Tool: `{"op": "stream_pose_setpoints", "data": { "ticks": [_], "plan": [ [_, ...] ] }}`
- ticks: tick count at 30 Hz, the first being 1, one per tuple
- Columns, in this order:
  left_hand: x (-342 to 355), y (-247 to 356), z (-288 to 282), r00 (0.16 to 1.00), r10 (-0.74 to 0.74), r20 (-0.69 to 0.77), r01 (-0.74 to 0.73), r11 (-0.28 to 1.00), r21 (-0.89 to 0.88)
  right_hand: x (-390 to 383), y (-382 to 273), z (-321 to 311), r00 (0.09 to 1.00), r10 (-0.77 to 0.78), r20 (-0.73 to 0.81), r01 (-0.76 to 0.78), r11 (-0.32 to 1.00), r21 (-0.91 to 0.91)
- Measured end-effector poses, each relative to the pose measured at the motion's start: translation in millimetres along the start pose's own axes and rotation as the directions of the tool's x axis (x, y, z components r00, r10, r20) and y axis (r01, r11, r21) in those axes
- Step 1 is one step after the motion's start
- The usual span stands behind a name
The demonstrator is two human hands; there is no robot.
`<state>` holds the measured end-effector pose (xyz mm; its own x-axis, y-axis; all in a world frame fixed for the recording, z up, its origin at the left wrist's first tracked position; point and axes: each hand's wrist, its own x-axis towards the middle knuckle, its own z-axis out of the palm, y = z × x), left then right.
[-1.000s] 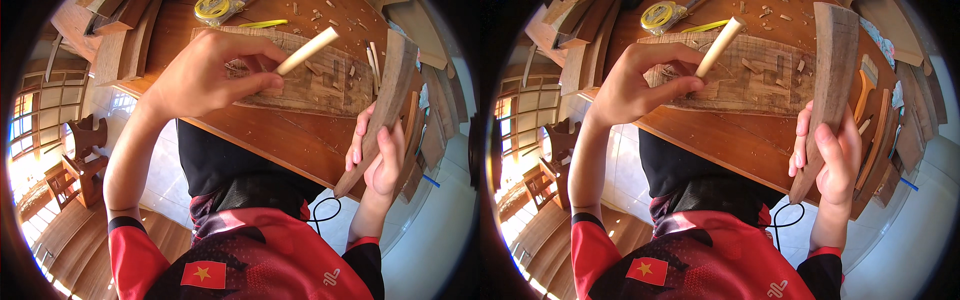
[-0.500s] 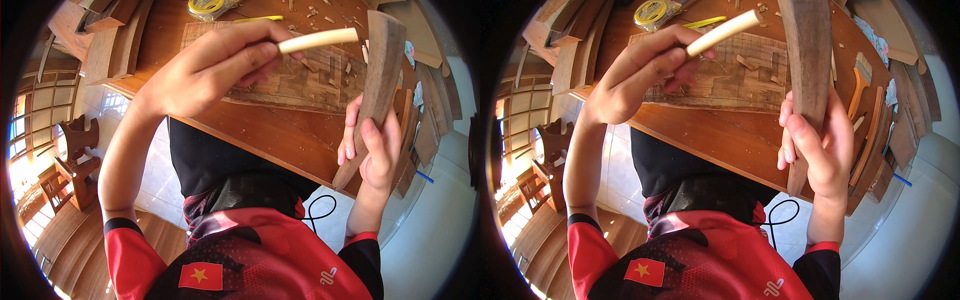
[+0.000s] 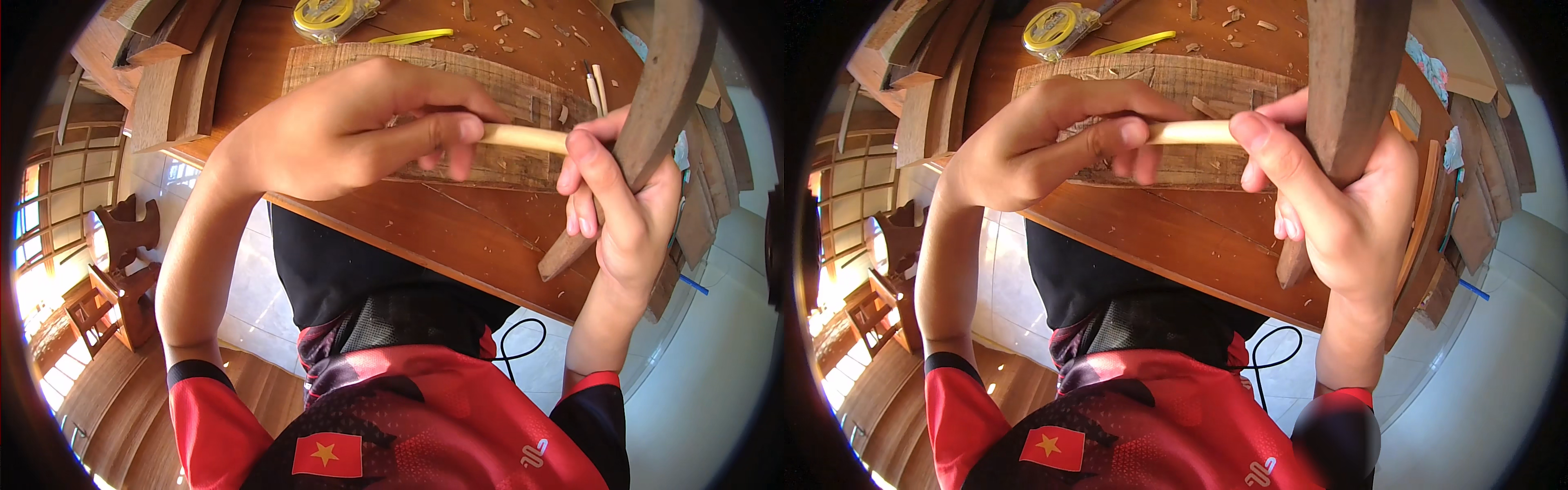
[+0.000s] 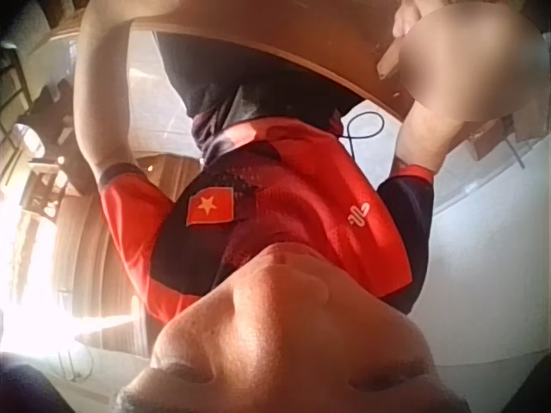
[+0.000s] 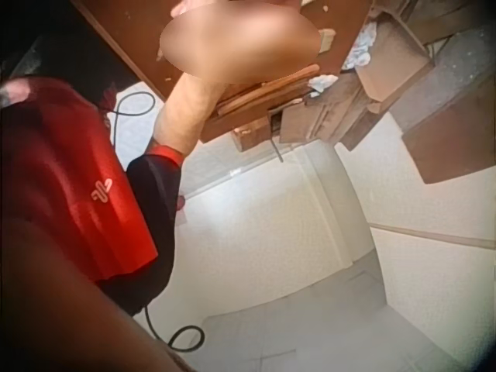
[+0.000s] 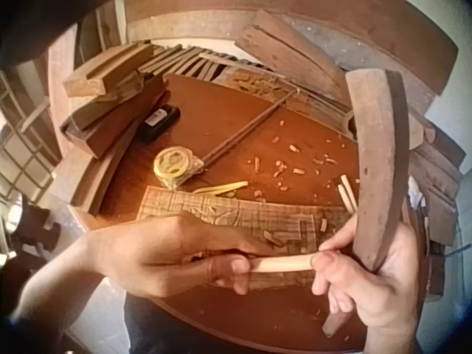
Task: The person carves a wooden block using a chisel and a wooden mallet. They repeatedly strike the chisel to remove wood shavings and shape the block, occasionally rotating the piece to work on different sides.
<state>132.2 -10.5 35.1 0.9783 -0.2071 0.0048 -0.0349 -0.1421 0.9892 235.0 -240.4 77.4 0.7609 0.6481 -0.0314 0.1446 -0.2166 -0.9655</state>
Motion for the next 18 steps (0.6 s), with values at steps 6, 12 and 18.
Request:
{"op": "stream_pose_setpoints", "data": {
  "ticks": [6, 12, 18],
  "plan": [
    [-14.2, -14.6, -15.3, 0.973, 0.116, -0.198, -0.069, 0.971, 0.229, 2.1, 9.3, -3.9, 0.998, 0.064, 0.002, -0.064, 0.997, 0.054],
    [-19.9, -15.9, -13.3, 0.973, 0.173, -0.149, -0.116, 0.937, 0.331, 11.9, 1.9, 3.7, 0.99, 0.035, 0.137, -0.017, 0.991, -0.13],
    [-7.7, -25.1, -14.5, 0.944, 0.321, -0.077, -0.282, 0.905, 0.318, 17.4, -10.8, 1.7, 0.985, -0.035, 0.171, 0.072, 0.973, -0.217]
  ]
}}
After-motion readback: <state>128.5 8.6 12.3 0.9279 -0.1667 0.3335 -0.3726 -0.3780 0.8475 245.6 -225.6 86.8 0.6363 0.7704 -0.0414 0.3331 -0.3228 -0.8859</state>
